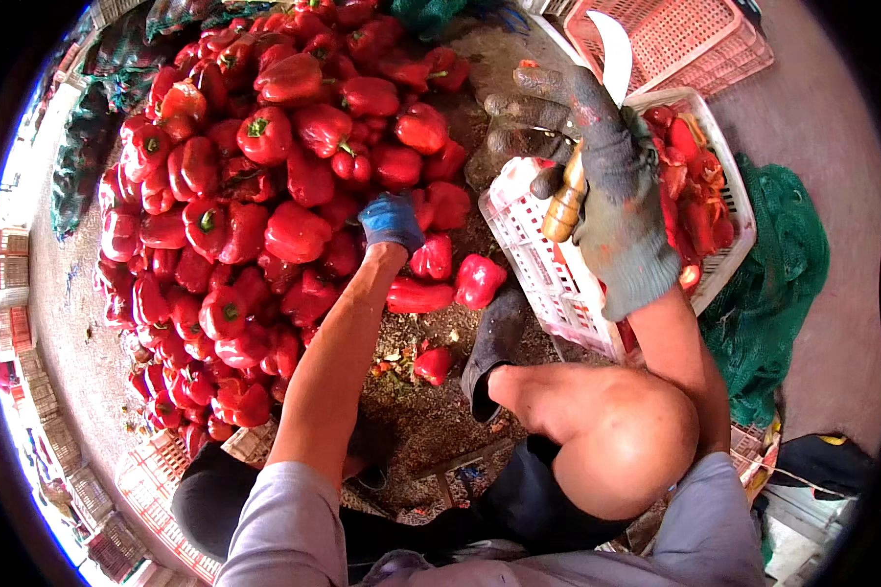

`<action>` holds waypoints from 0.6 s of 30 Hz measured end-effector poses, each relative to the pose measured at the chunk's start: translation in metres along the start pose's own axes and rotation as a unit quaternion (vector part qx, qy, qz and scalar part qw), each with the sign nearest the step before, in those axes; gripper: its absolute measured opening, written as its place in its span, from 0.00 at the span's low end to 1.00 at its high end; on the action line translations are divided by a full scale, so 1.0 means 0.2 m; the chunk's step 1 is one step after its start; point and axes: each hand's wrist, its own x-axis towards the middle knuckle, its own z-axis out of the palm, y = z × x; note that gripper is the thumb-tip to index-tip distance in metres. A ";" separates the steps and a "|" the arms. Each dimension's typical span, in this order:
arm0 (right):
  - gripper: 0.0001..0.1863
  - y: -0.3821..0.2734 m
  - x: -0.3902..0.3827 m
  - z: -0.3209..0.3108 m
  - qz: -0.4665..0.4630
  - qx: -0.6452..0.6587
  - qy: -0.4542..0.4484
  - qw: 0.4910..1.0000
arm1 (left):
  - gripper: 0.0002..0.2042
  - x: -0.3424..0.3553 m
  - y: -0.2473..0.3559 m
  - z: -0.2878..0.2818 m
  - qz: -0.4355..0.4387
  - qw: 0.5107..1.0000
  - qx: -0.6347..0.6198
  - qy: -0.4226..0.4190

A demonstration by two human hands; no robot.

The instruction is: The person sits on the floor and uses a knife to cut red bell peppers, removing the stems and seeds. The cut peppers are placed into a white plastic basket.

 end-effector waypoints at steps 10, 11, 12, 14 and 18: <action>0.34 0.01 0.06 0.04 0.054 -0.027 -0.053 0.997 | 0.27 -0.31 -0.33 -0.37 -0.102 0.684 -0.721 -0.041; 0.34 0.00 0.06 0.05 0.060 -0.047 -0.065 0.995 | 0.29 -0.37 -0.35 -0.52 -0.057 0.650 -0.757 -0.027; 0.34 -0.02 0.06 0.06 0.063 -0.070 -0.077 0.993 | 0.32 -0.43 -0.37 -0.67 0.004 0.641 -0.767 -0.019; 0.33 -0.11 0.03 0.12 0.075 -0.081 -0.124 0.986 | 0.34 -0.51 -0.44 -0.91 0.095 0.663 -0.742 0.022; 0.32 -0.31 -0.12 0.34 0.006 -0.145 -0.208 0.967 | 0.38 -0.83 -0.45 -1.45 0.091 0.789 -0.598 0.104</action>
